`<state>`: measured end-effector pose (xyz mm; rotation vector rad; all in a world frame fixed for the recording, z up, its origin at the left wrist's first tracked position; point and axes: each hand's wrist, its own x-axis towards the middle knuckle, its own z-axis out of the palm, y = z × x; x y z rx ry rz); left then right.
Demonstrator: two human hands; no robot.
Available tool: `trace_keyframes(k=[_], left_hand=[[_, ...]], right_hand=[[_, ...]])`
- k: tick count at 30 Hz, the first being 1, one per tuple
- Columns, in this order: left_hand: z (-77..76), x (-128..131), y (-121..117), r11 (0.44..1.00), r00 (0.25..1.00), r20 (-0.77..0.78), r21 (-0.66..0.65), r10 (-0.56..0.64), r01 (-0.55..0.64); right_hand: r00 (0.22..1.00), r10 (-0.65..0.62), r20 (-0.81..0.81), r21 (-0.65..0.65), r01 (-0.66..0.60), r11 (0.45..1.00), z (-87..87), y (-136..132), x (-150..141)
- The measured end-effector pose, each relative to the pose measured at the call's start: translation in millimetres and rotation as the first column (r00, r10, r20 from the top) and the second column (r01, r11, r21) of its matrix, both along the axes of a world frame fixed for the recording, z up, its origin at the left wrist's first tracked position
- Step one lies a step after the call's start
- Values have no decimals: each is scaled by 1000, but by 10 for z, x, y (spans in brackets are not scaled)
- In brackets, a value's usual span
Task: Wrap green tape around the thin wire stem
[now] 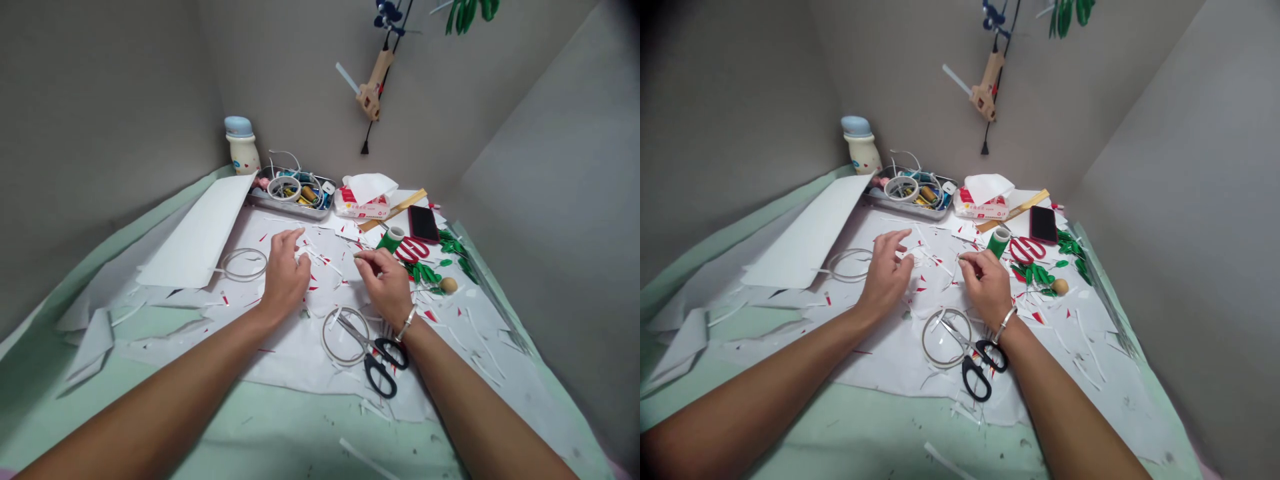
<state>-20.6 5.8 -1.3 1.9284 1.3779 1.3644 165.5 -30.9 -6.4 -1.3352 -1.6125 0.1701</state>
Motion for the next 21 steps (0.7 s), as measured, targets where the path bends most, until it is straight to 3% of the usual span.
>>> trace_keyframes(k=[3,6,9,12,15,19,21], left_hand=[[77,43,-135,988,996,-34,131,-77,81],[59,87,-199,954,951,-125,63,-283,292],[-31,97,-152,927,907,-211,9,-365,375],[-94,76,-77,935,911,-218,-15,-350,355],[-100,52,-38,944,922,-206,-35,-329,329],[-79,39,-19,954,936,-184,-79,-299,289],[-64,38,-10,959,946,-165,-97,-279,266]], right_hand=[[985,58,161,-10,-57,998,-14,-4,-16],[954,106,282,-39,-98,994,-30,-12,-32],[938,131,321,-58,-118,991,-34,-24,-45],[949,172,264,-70,-159,985,4,-43,-50],[979,171,109,-63,-165,984,91,-59,-31],[993,40,-110,-92,-50,994,201,-38,49],[990,-18,-138,-138,-1,990,231,-18,91]])
